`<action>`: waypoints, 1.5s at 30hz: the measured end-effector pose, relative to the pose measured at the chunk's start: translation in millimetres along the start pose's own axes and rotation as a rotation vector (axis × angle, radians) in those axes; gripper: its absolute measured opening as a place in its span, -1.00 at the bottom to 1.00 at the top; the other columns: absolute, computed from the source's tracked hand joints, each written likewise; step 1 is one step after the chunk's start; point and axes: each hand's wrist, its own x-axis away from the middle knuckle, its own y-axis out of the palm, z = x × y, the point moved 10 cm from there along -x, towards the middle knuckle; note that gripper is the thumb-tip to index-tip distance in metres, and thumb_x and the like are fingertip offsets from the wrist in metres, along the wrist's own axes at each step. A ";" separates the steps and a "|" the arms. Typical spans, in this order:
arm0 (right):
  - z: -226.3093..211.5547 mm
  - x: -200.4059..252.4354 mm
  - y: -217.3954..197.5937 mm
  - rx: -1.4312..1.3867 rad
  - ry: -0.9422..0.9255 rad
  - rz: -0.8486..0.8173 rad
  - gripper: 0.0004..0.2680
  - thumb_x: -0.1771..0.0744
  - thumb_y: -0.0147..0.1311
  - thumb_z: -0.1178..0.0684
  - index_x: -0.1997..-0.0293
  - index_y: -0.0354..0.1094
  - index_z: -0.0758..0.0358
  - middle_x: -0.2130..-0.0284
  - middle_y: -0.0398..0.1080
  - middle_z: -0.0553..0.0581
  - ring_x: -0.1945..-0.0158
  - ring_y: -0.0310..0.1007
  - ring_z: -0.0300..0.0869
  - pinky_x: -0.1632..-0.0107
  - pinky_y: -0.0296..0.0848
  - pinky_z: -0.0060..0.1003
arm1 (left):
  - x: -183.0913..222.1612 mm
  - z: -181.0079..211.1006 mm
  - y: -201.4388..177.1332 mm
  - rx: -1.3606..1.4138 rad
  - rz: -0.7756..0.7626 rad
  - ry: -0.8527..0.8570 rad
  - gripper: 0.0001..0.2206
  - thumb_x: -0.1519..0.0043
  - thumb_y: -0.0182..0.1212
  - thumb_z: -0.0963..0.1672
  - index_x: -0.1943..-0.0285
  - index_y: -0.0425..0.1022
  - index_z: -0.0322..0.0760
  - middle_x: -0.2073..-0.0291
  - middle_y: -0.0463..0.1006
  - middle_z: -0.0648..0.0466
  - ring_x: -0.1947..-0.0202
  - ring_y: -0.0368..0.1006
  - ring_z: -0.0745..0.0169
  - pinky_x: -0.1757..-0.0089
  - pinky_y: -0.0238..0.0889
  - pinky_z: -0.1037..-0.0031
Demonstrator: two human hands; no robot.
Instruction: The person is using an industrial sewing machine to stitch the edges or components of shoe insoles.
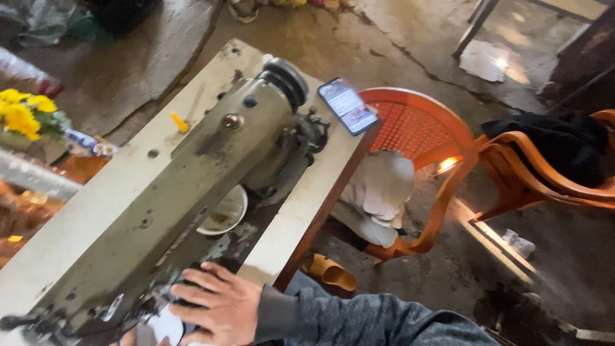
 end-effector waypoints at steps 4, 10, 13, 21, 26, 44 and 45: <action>-6.0 -11.5 -22.3 -0.509 -0.057 0.239 -0.57 -0.42 -0.19 -0.27 -0.26 0.42 0.22 -0.31 0.36 0.28 -0.42 0.30 0.23 -0.47 0.09 0.22 | -92.1 92.9 -102.9 0.027 -0.191 -0.078 -0.52 -0.12 0.19 0.11 0.00 0.59 -0.30 0.36 0.53 -0.07 0.22 0.38 -0.13 -0.07 0.15 0.07; -26.6 -27.2 -11.4 -0.460 -0.083 0.239 -0.61 -0.40 -0.06 -0.32 -0.18 0.44 0.11 -0.26 0.35 0.18 -0.39 0.23 0.14 -0.41 0.11 0.16 | -110.1 110.6 -136.7 0.149 -0.430 -0.216 -0.68 -0.30 0.13 0.07 0.11 0.47 -0.23 0.19 0.45 0.01 -0.06 0.30 -0.06 -0.34 -0.13 -0.05; -26.0 -32.4 -17.9 -0.452 -0.073 0.293 -0.63 -0.39 -0.05 -0.32 -0.12 0.46 0.11 -0.19 0.39 0.20 -0.36 0.27 0.16 -0.39 0.16 0.16 | -105.1 100.8 -130.6 0.147 -0.406 -0.224 -0.58 -0.32 0.11 0.12 -0.16 0.49 -0.16 -0.15 0.43 0.03 -0.35 0.20 -0.03 -0.39 -0.23 -0.04; -34.5 -34.4 -8.8 -0.452 -0.100 0.170 -0.61 -0.42 -0.11 -0.31 -0.23 0.41 0.12 -0.17 0.36 0.25 -0.42 0.17 0.18 -0.43 0.04 0.14 | -111.4 101.6 -139.6 0.106 -0.387 -0.255 -0.47 -0.37 0.00 0.11 -0.48 0.32 -0.07 -0.52 0.18 0.02 -0.56 -0.09 -0.07 -0.41 -0.33 0.04; -36.9 -36.0 -7.9 -0.457 -0.102 0.127 -0.61 -0.42 -0.11 -0.30 -0.26 0.39 0.12 -0.17 0.34 0.26 -0.43 0.14 0.19 -0.43 0.02 0.15 | -104.4 94.0 -130.9 0.090 -0.405 -0.289 -0.44 -0.36 -0.06 0.15 -0.53 0.24 0.04 -0.55 0.11 0.08 -0.56 -0.11 0.01 -0.43 -0.38 0.06; -42.6 -34.9 -5.3 -0.448 -0.120 0.072 -0.61 -0.42 -0.10 -0.32 -0.24 0.39 0.11 -0.11 0.34 0.31 -0.46 0.10 0.19 -0.44 -0.04 0.17 | -93.7 84.1 -122.0 0.049 -0.409 -0.345 -0.49 -0.38 -0.02 0.15 -0.48 0.31 0.08 -0.49 0.19 0.00 -0.54 -0.03 0.02 -0.42 -0.31 0.06; -42.7 -34.8 -5.0 -0.447 -0.120 0.071 -0.61 -0.42 -0.10 -0.32 -0.24 0.39 0.11 -0.11 0.34 0.31 -0.46 0.10 0.19 -0.44 -0.04 0.17 | -95.0 85.2 -124.0 0.051 -0.408 -0.346 -0.49 -0.38 -0.02 0.15 -0.48 0.31 0.08 -0.49 0.19 0.00 -0.54 -0.03 0.02 -0.42 -0.31 0.06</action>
